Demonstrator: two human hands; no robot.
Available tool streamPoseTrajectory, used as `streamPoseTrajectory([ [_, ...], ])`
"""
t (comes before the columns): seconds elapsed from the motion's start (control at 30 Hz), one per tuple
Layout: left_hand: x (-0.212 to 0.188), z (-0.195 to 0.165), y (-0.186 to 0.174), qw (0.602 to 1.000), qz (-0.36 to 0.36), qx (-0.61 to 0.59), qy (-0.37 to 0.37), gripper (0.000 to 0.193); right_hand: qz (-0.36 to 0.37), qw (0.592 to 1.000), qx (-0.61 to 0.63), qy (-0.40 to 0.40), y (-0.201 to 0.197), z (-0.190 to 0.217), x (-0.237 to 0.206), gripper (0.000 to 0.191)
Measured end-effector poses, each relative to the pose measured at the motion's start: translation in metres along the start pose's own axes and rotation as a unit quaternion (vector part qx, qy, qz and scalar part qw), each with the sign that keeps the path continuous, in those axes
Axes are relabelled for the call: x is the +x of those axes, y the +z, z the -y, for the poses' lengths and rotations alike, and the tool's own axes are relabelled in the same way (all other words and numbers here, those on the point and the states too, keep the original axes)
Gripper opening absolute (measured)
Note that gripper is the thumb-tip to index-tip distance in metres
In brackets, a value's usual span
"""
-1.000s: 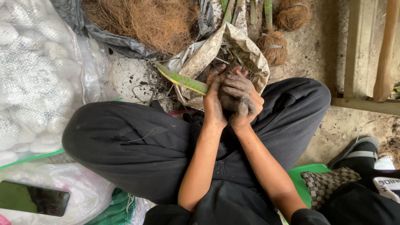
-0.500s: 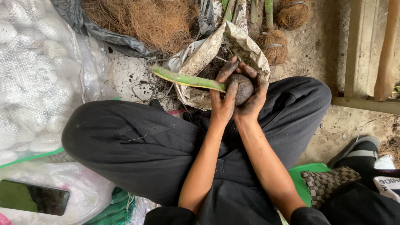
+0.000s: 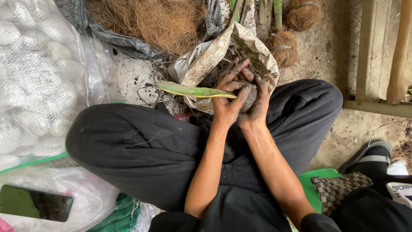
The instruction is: The person sits cross-legged and packs soil around the base of a small plant with a single leaf, using both hands to press and shape the soil into a compact ball. The person repeatedly adds soil from a nearby sack and rotates the plant to ensure even coverage.
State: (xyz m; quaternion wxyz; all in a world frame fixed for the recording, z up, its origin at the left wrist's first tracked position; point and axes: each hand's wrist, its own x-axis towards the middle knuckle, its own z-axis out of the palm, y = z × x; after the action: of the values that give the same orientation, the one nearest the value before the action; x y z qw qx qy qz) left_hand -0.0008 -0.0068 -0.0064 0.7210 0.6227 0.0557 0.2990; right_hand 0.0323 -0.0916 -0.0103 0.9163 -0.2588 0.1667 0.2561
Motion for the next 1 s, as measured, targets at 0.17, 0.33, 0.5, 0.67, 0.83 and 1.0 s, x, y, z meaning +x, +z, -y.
streamPoseTrajectory([
  [0.17, -0.001, 0.002, -0.002, 0.998, -0.011, -0.06, -0.031, 0.005, -0.017, 0.999, -0.03, -0.01, -0.003, -0.002, 0.002, 0.052],
  [0.33, -0.006, 0.011, 0.002, 0.999, -0.015, -0.028, -0.025, 0.037, 0.011, 0.999, -0.029, -0.039, -0.002, 0.001, 0.0, 0.047],
  [0.5, -0.015, 0.026, 0.013, 0.993, -0.041, -0.053, -0.095, 0.046, 0.091, 0.954, -0.155, -0.24, 0.004, 0.0, -0.006, 0.036],
  [0.67, -0.019, 0.026, 0.02, 0.953, -0.015, -0.261, -0.156, 0.051, 0.028, 0.785, -0.448, -0.427, 0.009, 0.001, -0.017, 0.055],
  [0.83, -0.017, 0.012, 0.007, 0.896, -0.017, -0.318, -0.309, 0.051, 0.108, 0.753, -0.438, -0.479, 0.019, 0.002, -0.017, 0.053],
  [1.0, -0.021, 0.018, -0.006, 0.8, -0.122, -0.425, -0.406, 0.036, 0.185, 0.701, -0.53, -0.44, 0.028, 0.007, -0.02, 0.065],
])
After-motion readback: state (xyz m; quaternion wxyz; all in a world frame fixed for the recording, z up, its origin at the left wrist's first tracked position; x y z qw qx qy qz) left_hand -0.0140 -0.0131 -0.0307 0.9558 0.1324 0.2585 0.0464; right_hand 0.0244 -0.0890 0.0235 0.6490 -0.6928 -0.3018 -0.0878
